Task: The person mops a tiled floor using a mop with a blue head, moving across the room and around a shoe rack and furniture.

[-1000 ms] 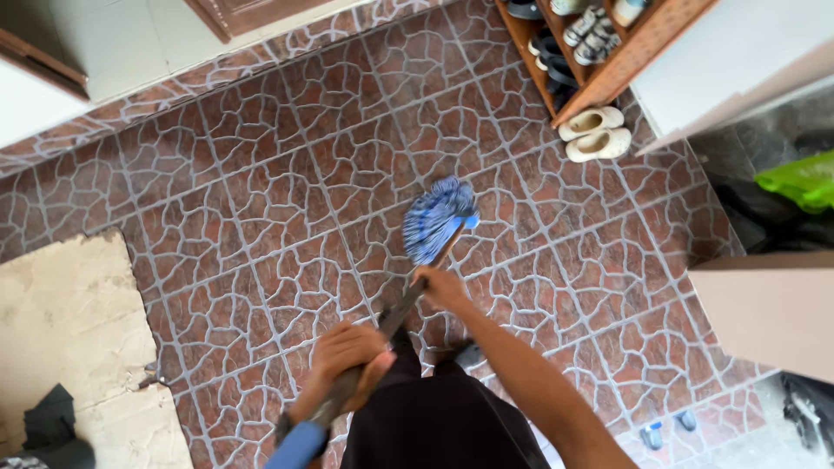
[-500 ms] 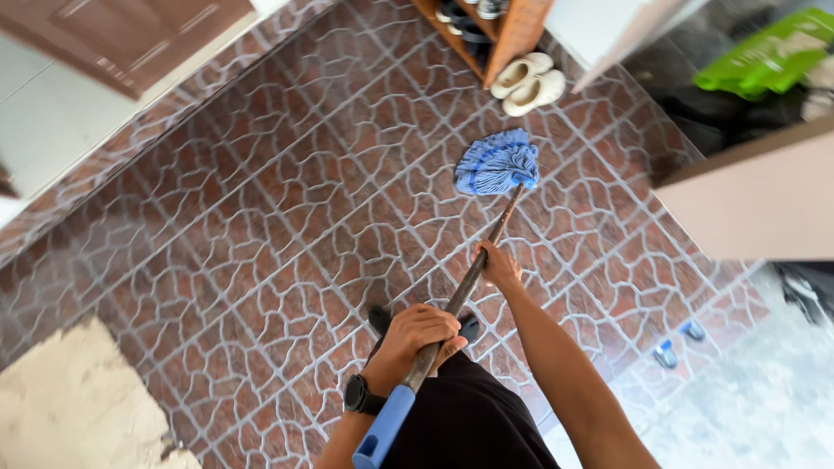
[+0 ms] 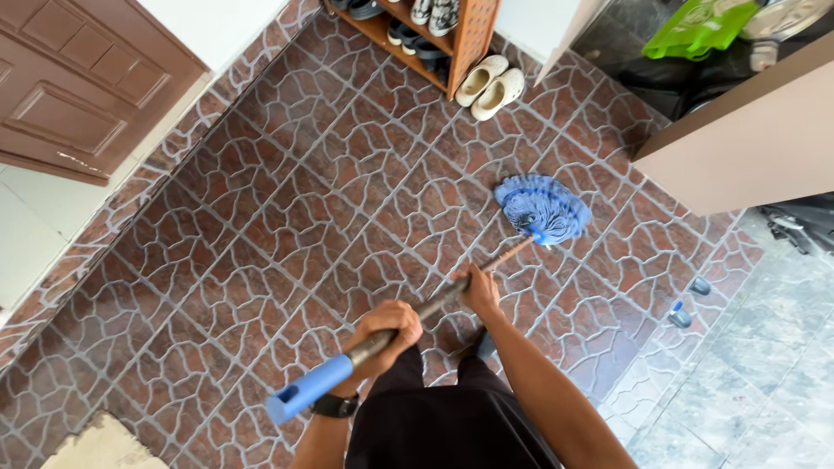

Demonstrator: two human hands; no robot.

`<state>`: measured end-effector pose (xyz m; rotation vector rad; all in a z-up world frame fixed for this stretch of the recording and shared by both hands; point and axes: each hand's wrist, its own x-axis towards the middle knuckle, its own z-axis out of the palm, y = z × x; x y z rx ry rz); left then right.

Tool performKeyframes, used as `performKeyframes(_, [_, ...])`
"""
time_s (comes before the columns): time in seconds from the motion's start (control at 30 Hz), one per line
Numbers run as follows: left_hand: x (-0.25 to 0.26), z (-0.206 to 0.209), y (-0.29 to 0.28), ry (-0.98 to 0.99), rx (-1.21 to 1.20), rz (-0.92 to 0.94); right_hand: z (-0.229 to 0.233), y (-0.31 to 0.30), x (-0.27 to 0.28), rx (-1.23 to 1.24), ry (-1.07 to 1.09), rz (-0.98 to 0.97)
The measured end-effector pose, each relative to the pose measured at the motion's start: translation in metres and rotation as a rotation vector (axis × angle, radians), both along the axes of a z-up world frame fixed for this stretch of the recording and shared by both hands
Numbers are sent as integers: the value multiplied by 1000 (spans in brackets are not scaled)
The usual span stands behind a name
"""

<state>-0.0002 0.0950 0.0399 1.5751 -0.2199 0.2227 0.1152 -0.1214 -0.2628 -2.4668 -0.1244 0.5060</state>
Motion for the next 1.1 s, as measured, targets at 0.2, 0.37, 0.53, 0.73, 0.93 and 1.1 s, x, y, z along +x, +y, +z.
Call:
performKeyframes(0.2, [29, 37, 73, -7, 295, -85, -7, 92, 27, 347, -252, -88])
performKeyframes(0.37, [36, 55, 87, 2, 394, -32, -14, 135, 61, 439, -321, 8])
performKeyframes(0.53, [18, 80, 69, 103, 453, 50, -24, 158, 59, 604, -34, 75])
performKeyframes(0.73, [-6, 88, 49, -74, 597, 98, 13, 142, 31, 590, 164, 306])
performKeyframes(0.93, [-14, 79, 19, -119, 544, 48, 99, 73, 18, 198, 214, 295])
performKeyframes(1.1, [-3, 64, -56, -86, 448, -24, 100, -22, 11, 155, 175, 210])
